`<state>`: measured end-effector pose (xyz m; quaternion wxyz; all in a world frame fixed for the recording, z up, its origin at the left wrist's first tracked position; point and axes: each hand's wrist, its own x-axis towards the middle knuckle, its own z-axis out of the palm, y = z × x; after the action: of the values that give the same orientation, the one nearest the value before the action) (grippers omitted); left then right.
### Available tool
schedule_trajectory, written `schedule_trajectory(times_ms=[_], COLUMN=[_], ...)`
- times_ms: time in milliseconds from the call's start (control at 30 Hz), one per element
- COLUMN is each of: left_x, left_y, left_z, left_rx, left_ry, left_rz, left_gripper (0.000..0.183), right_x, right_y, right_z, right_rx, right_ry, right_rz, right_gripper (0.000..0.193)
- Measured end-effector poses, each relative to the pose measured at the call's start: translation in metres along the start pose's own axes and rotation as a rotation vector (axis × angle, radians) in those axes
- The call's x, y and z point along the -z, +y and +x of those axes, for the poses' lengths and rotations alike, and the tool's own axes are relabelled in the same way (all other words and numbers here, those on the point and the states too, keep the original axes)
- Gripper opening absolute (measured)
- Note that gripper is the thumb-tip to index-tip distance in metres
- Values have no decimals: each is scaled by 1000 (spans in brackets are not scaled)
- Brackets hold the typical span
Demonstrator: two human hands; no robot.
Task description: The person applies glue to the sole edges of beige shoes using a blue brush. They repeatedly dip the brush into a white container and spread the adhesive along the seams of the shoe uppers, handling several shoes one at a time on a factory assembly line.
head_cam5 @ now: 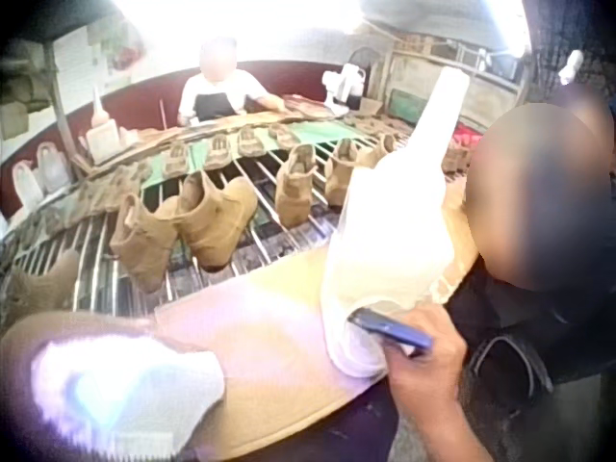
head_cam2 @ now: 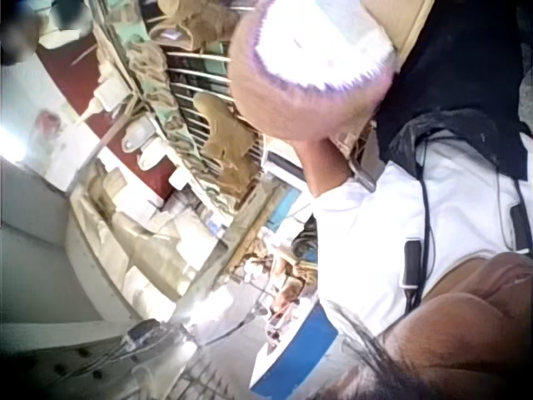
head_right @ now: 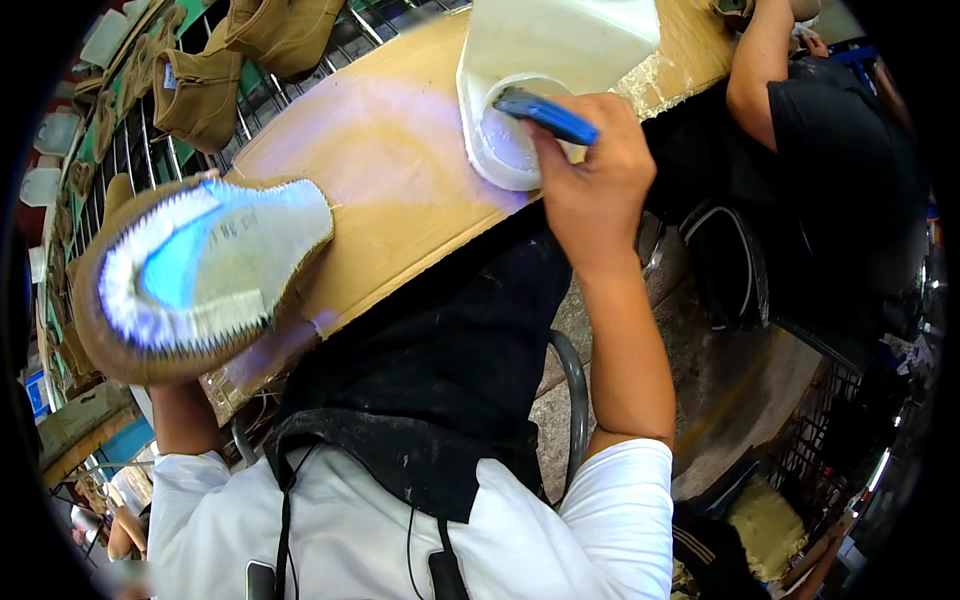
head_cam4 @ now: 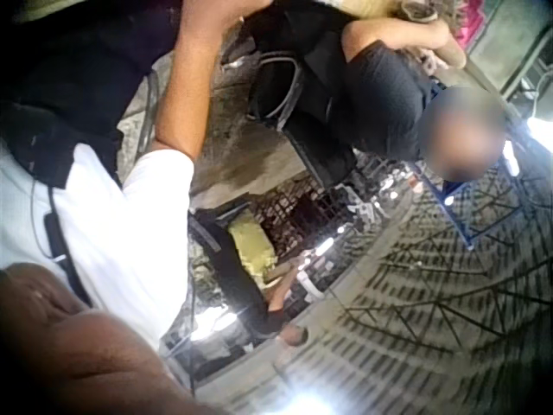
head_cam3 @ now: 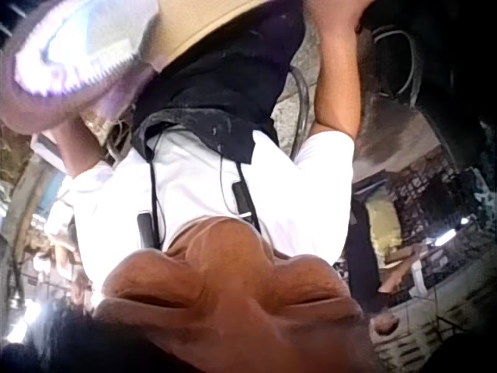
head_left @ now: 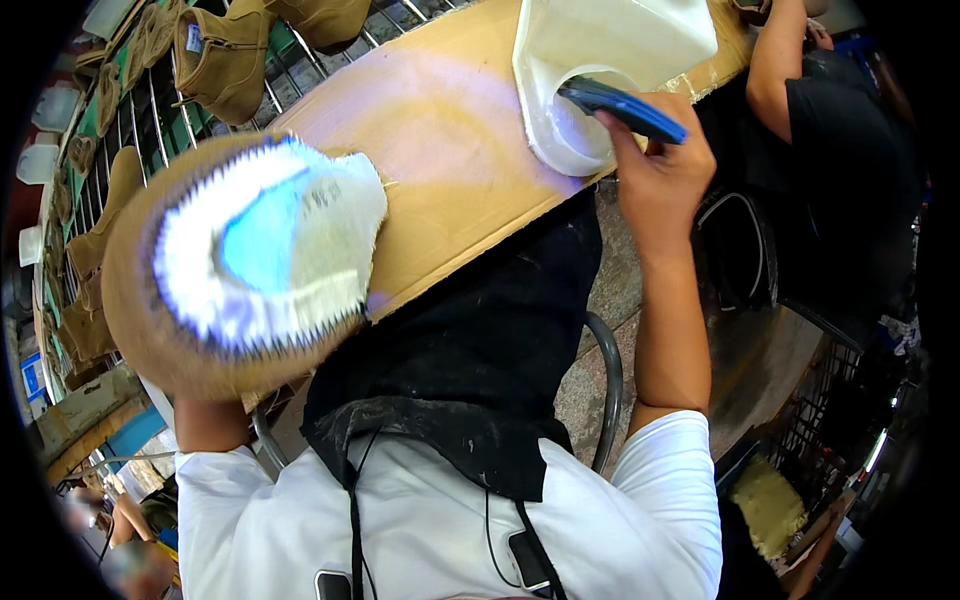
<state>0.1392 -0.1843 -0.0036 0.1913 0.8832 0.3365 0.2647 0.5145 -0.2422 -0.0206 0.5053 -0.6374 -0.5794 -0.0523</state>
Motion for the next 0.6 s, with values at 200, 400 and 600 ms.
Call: schedule_trajectory(times_ms=[200,400,600], left_x=[-18,-29,-38], left_y=[0,-13,-8], left_z=[-4,14,24], left_rx=[-23,-34,-70], left_ry=[82,119,94], left_rz=[-97,-265,-316], left_gripper=[55,47,40], right_x=[6,17,7], right_y=[-4,6,-2], right_z=[16,18,16], right_rx=[-1,-182,121], right_ry=[-331,-287,-315], right_rz=[-40,226,-83], right_gripper=[18,14,12])
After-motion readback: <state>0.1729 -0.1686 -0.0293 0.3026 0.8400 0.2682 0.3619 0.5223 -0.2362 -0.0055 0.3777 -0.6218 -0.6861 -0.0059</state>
